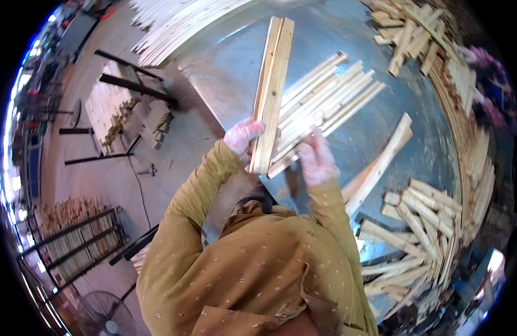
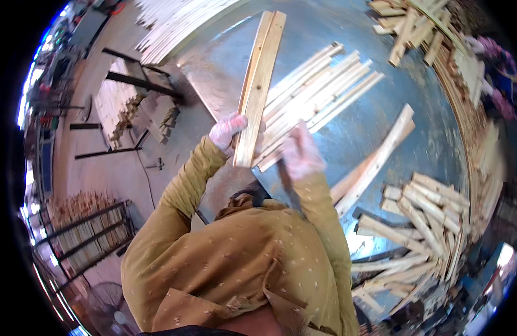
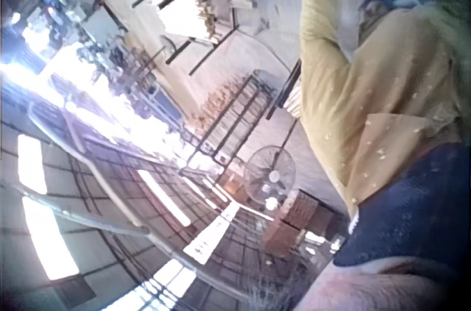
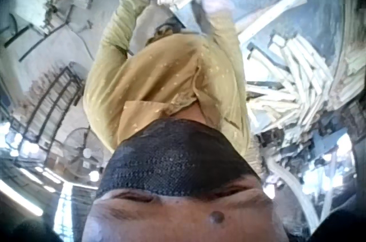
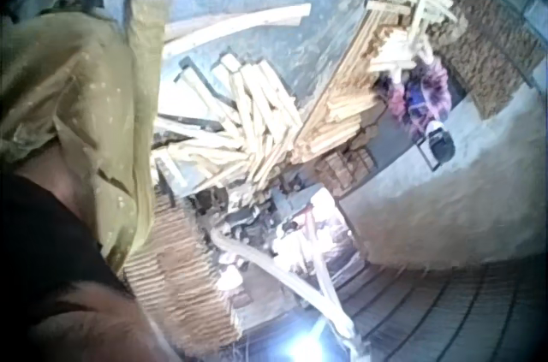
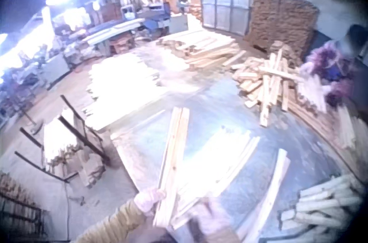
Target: The person sorts and stacks thin wooden strips on a metal table in a workshop. They repeatedly pick up strips, align them, and place them into neat piles, occasionally moving stacks to different locations on the table.
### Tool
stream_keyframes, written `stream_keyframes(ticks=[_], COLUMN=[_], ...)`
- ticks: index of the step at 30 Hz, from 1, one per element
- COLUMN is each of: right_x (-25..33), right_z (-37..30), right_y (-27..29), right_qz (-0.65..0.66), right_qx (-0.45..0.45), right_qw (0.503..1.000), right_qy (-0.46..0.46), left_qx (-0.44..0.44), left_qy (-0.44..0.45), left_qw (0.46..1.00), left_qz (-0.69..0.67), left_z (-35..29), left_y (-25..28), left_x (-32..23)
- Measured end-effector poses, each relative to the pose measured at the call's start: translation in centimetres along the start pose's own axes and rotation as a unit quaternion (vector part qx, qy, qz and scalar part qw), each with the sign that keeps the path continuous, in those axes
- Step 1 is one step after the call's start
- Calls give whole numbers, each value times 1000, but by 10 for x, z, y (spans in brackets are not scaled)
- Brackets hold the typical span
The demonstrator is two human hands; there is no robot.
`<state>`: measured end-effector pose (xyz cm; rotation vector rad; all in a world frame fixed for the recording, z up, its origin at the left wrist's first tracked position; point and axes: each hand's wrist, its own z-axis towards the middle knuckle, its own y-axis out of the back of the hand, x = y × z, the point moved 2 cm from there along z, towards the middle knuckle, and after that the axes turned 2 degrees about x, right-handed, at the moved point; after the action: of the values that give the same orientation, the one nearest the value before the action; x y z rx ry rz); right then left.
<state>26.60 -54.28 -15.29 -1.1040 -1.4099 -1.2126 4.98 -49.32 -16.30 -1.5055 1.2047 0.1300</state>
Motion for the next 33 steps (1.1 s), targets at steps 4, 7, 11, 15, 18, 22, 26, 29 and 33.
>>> stream_keyframes(ticks=[4,7,11,15,18,22,26,29,33], right_x=[-5,8,-43,-209,-103,-43,41,79,95], right_z=[11,0,-30,-60,-83,-81,-73,-80,-101], right_y=[-29,-13,2,100,46,3,-32,-66,-118], right_qz=[127,191,321,437,182,111,139,156,174], right_qx=[-72,-119,-244,-75,-210,-85,-15,134,226], right_qw=[989,974,914,859,952,988,986,972,952], right_qy=[-4,-1,-53,-256,-125,70,85,115,109], left_qx=[78,36,-17,-114,-260,-447,-714,-892,-971], left_qy=[-14,-97,-42,-248,-207,-364,-460,-279,53], left_qw=[988,912,939,868,943,779,517,338,228], left_qz=[131,398,342,415,14,-248,-104,-111,-45], left_z=[-25,-35,-62,-104,-170,-295,-428,-541,-639], left_y=[-56,-28,-52,-37,-27,19,16,54,57], left_x=[29,86,60,61,71,123,161,253,324])
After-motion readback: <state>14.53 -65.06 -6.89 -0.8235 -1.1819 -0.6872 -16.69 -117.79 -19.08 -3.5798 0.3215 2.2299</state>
